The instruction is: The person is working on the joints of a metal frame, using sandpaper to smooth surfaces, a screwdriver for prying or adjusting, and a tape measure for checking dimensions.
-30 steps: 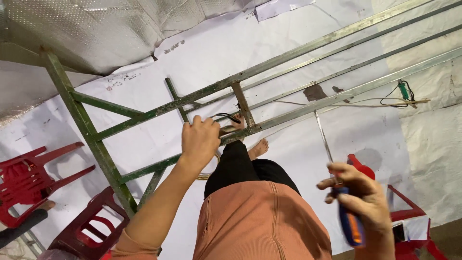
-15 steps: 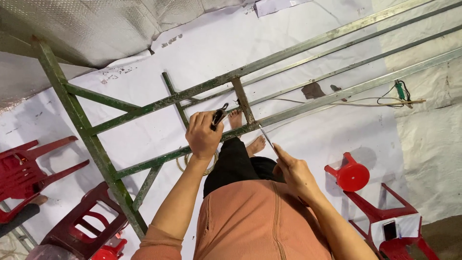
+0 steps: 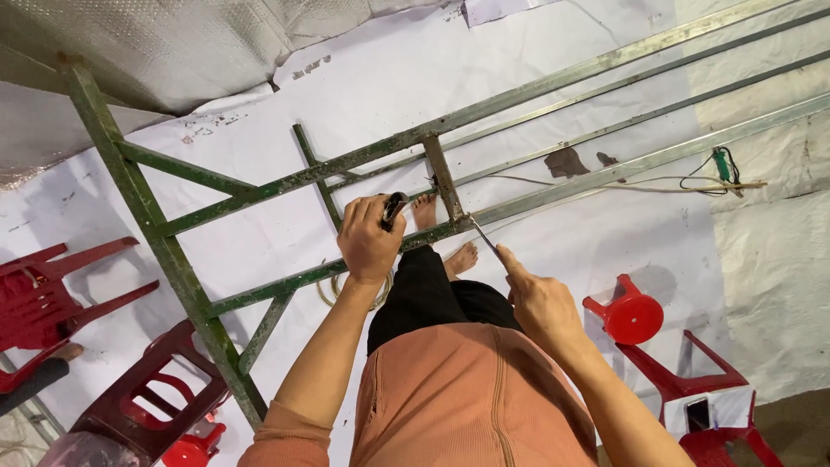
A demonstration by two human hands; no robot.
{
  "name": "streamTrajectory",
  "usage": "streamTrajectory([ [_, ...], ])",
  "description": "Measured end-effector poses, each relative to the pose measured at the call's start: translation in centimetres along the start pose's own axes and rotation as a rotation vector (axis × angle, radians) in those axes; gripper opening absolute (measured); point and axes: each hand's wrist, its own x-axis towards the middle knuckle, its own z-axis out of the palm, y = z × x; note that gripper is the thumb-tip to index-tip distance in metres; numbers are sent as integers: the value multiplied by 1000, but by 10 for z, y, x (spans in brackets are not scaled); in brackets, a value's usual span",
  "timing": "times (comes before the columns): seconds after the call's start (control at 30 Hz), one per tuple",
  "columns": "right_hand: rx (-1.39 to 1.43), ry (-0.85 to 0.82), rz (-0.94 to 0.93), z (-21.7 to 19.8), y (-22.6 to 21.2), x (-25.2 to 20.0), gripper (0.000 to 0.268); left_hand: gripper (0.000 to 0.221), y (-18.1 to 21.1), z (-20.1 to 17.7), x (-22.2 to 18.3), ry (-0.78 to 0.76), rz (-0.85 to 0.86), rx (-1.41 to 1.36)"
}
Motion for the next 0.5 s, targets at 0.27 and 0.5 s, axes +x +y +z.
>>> streamTrajectory([
  [0.27,-321,80,-86,20,2,1,68,11,1,0,1,-31,-3,-15],
  [0.5,-304,-35,-38,18,-19,-3,76,16,9,10,60,-118,-193,-255],
])
